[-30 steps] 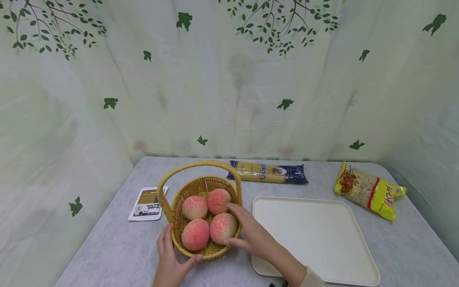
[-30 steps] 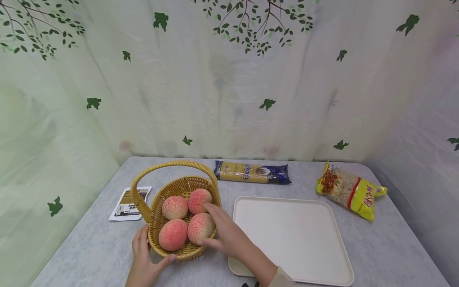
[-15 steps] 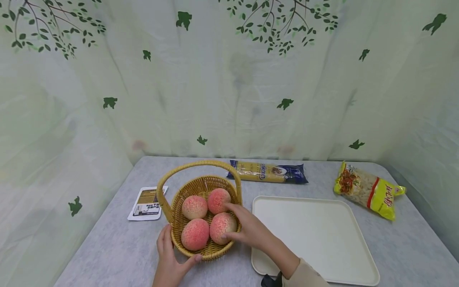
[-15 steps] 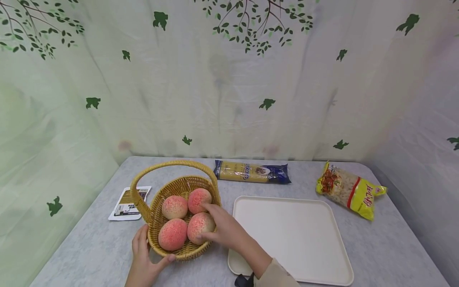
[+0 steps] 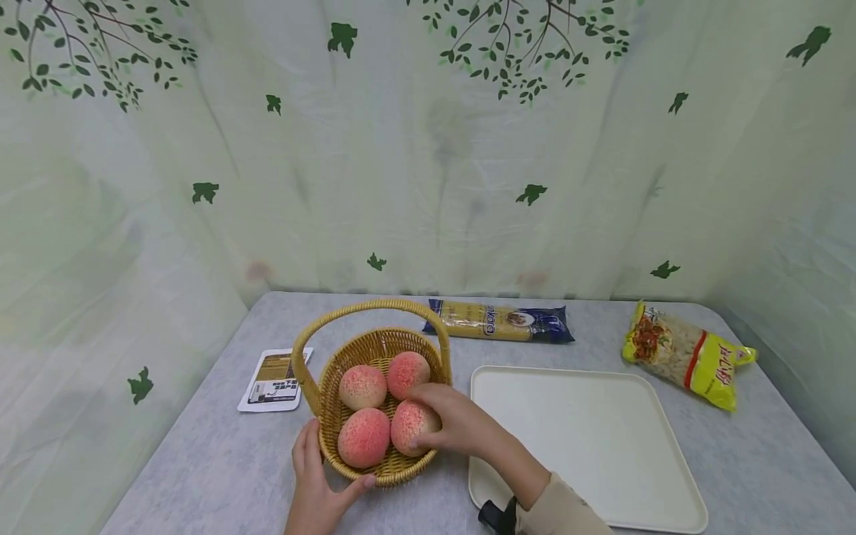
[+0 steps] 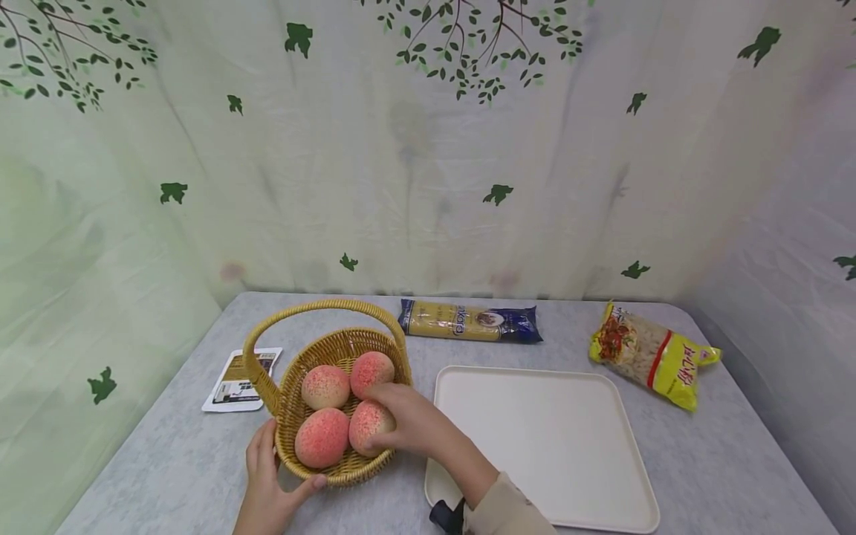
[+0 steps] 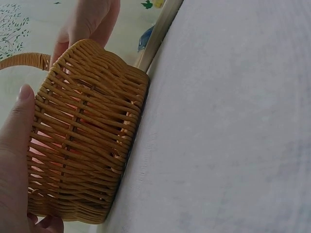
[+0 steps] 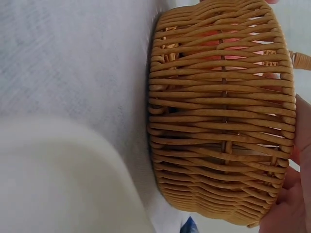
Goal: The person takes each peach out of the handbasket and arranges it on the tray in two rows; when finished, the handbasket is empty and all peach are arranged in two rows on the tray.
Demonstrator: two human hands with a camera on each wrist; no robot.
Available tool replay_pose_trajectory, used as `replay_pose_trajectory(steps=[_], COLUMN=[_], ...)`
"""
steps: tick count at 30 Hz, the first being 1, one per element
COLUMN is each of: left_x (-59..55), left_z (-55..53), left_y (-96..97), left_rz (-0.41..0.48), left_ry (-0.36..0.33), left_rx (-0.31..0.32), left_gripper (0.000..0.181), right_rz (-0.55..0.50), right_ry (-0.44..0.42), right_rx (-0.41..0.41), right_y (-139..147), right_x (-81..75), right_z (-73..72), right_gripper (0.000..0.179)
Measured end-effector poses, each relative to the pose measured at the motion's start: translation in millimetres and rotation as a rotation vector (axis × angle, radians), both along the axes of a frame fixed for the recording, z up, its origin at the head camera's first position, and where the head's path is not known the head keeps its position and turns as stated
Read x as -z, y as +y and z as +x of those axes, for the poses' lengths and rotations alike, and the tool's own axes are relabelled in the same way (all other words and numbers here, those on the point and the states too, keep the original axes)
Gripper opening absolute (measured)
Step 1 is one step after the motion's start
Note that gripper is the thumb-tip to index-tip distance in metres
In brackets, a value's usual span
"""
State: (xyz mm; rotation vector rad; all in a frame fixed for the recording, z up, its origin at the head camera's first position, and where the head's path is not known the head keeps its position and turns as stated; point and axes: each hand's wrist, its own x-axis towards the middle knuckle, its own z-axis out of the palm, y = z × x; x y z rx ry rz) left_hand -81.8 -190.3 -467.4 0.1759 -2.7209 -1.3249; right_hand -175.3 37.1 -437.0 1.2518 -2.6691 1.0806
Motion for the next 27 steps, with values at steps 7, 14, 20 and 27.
replay_pose_trajectory(steps=[7,14,20,27], left_x=[0.6,1.7,1.1,-0.6], left_z=[-0.1,0.1,0.4,-0.2], left_y=[-0.6,-1.4,-1.2,-0.3], left_rz=[0.000,0.000,0.006,0.012], left_ry=[0.011,0.012,0.003,-0.022], left_rx=[0.006,0.010,0.007,0.004], left_gripper=[0.114,0.113,0.113,0.113], right_rz=[0.076,0.079,0.015,-0.106], right_ry=[0.007,0.027,0.023,0.012], right_rx=[-0.018,0.000,0.029,0.067], right_y=[-4.5,-7.7,-7.4,-2.3], right_x=[-4.4,-4.9,-0.5,-1.5], right_z=[-1.4,1.0,3.1,9.6], right_gripper=[0.060,0.055,0.053,0.055])
